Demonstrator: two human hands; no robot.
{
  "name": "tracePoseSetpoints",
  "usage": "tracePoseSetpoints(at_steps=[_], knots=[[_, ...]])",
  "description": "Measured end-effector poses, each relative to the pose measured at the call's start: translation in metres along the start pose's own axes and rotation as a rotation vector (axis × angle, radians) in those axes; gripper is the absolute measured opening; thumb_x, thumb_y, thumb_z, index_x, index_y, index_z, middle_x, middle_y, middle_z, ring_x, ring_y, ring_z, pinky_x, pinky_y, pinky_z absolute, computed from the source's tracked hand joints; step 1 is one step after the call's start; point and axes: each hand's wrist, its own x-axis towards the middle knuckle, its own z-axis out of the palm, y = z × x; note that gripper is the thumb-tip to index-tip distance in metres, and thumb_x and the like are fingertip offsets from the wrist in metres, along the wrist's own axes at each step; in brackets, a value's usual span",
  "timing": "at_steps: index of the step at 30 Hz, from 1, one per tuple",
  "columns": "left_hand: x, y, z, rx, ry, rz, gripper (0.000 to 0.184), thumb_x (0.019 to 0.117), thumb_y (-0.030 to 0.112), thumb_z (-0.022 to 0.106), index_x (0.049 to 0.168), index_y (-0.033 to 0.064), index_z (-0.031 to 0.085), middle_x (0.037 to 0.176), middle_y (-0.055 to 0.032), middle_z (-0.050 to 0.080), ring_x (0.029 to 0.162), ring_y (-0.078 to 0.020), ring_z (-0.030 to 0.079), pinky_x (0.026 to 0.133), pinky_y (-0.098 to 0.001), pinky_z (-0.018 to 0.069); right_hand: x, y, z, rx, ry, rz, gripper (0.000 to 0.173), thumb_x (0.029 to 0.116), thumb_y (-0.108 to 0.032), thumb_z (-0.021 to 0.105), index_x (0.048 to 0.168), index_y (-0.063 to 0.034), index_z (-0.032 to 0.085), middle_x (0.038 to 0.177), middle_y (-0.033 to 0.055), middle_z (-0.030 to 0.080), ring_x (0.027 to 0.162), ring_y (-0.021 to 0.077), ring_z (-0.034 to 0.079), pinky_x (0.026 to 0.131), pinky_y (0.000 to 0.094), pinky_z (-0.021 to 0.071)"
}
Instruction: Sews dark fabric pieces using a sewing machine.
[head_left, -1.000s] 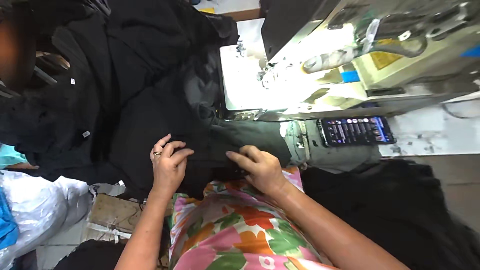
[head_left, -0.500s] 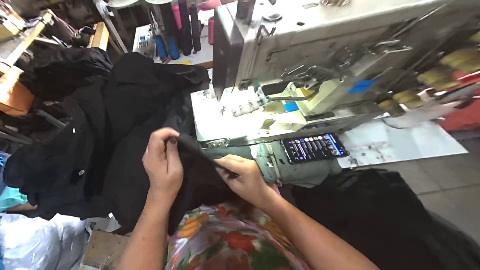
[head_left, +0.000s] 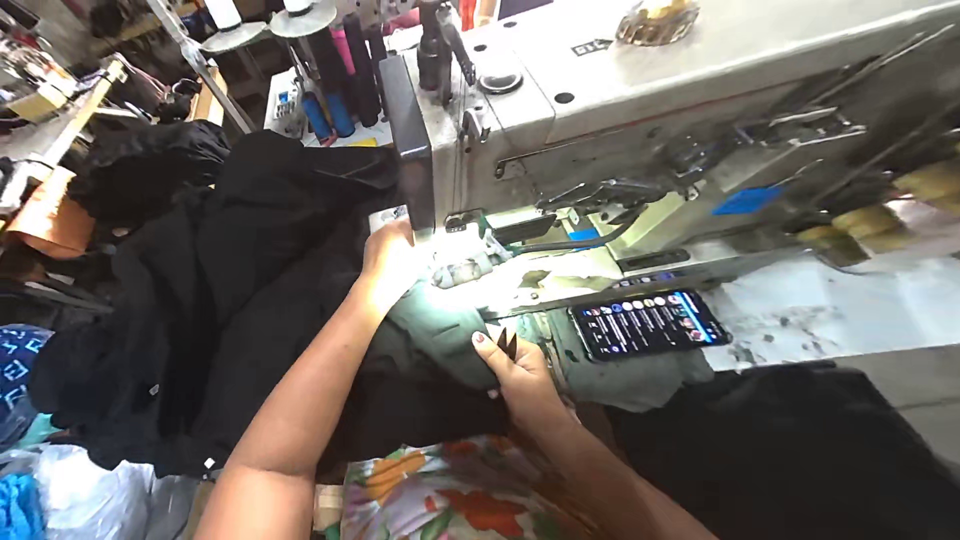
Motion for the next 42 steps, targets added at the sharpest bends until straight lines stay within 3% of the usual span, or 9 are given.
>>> tracePoseSetpoints(at_steps=[11, 15, 19, 24, 28, 32, 34, 39, 42], knots=[[0.031, -0.025, 0.018, -0.075, 0.060, 0.217, 0.036, 0.0877, 0.028, 0.076, 0.109, -0.0002, 0.072, 0.102, -0.0188, 0.073, 0.101, -0.0321, 0.070, 0.089, -0.0549, 0.0534, 0.007, 0.006, 0.015, -0.081, 0.084, 0.003, 0.020, 0.1047, -0.017, 0.056, 0.108, -0.0031, 0.069, 0.076, -0.0029, 0.068, 0.054, 0.0020, 0.059, 0.045, 0.0194, 0.0486], [-0.015, -0.022, -0.018, 0.073, -0.020, 0.221, 0.036, 0.0932, 0.021, 0.074, 0.122, 0.0012, 0.066, 0.124, -0.0224, 0.066, 0.116, -0.0399, 0.064, 0.099, -0.0614, 0.0495, -0.002, 0.003, -0.006, -0.232, -0.078, 0.017, 0.020, 0.1023, -0.016, 0.055, 0.102, -0.0024, 0.069, 0.071, -0.0024, 0.061, 0.051, 0.0025, 0.052, 0.049, 0.0211, 0.0475], [-0.100, -0.086, -0.055, 0.159, -0.008, 0.213, 0.089, 0.0815, 0.066, 0.072, 0.152, 0.0155, 0.048, 0.151, -0.0149, 0.051, 0.135, -0.0354, 0.053, 0.106, -0.0611, 0.0463, -0.010, 0.007, -0.022, -0.293, -0.148, 0.022, 0.027, 0.1022, -0.021, 0.057, 0.112, -0.0019, 0.073, 0.082, 0.0023, 0.068, 0.056, 0.0035, 0.055, 0.056, 0.0237, 0.0508], [-0.180, -0.147, -0.059, 0.320, 0.023, 0.139, 0.039, 0.0746, 0.007, 0.078, 0.106, -0.0129, 0.067, 0.109, -0.0348, 0.066, 0.105, -0.0544, 0.065, 0.085, -0.0720, 0.0506, -0.017, 0.001, -0.011, -0.071, -0.258, 0.046, 0.023, 0.1039, -0.020, 0.060, 0.109, 0.0007, 0.069, 0.073, -0.0007, 0.060, 0.053, 0.0016, 0.048, 0.052, 0.0200, 0.0432], [-0.168, -0.140, -0.095, 0.467, 0.327, 0.297, 0.030, 0.0830, 0.012, 0.066, 0.102, -0.0122, 0.064, 0.108, -0.0359, 0.065, 0.106, -0.0550, 0.063, 0.091, -0.0657, 0.0486, -0.011, 0.009, -0.001, -0.139, -0.304, 0.047, 0.022, 0.1053, -0.020, 0.056, 0.105, -0.0005, 0.067, 0.071, -0.0006, 0.056, 0.053, 0.0029, 0.047, 0.053, 0.0208, 0.0427], [-0.157, -0.163, -0.060, 0.475, 0.064, 0.427, 0.033, 0.0702, 0.000, 0.080, 0.096, -0.0140, 0.066, 0.104, -0.0367, 0.066, 0.101, -0.0584, 0.064, 0.082, -0.0715, 0.0513, -0.020, 0.017, -0.008, -0.372, -0.013, -0.097, 0.027, 0.1007, -0.016, 0.058, 0.120, -0.0027, 0.071, 0.116, 0.0118, 0.069, 0.096, 0.0122, 0.066, 0.085, 0.0281, 0.0557], [-0.153, -0.175, -0.042, 0.465, 0.056, 0.490, 0.032, 0.0635, 0.004, 0.079, 0.089, -0.0096, 0.067, 0.098, -0.0309, 0.067, 0.094, -0.0537, 0.066, 0.075, -0.0683, 0.0519, -0.024, 0.013, -0.007, -0.381, 0.112, -0.271, 0.025, 0.0981, -0.016, 0.060, 0.118, -0.0057, 0.071, 0.116, 0.0093, 0.068, 0.079, 0.0060, 0.060, 0.067, 0.0205, 0.0504], [-0.159, -0.165, -0.047, 0.342, 0.162, 0.430, 0.029, 0.0713, 0.010, 0.067, 0.090, -0.0113, 0.066, 0.102, -0.0312, 0.067, 0.098, -0.0521, 0.066, 0.081, -0.0653, 0.0525, -0.021, -0.002, 0.010, -0.371, -0.216, -0.008, 0.052, 0.1010, -0.025, 0.064, 0.146, -0.0038, 0.050, 0.130, 0.0145, 0.065, 0.108, 0.0183, 0.068, 0.091, 0.0360, 0.0569], [-0.166, -0.155, -0.069, 0.277, 0.278, 0.366, 0.028, 0.0775, 0.011, 0.061, 0.092, -0.0127, 0.064, 0.102, -0.0331, 0.065, 0.101, -0.0498, 0.064, 0.088, -0.0613, 0.0500, -0.015, 0.001, 0.016, -0.325, -0.269, 0.100, 0.044, 0.0988, -0.024, 0.067, 0.134, -0.0005, 0.056, 0.095, 0.0090, 0.061, 0.080, 0.0146, 0.057, 0.076, 0.0324, 0.0496]])
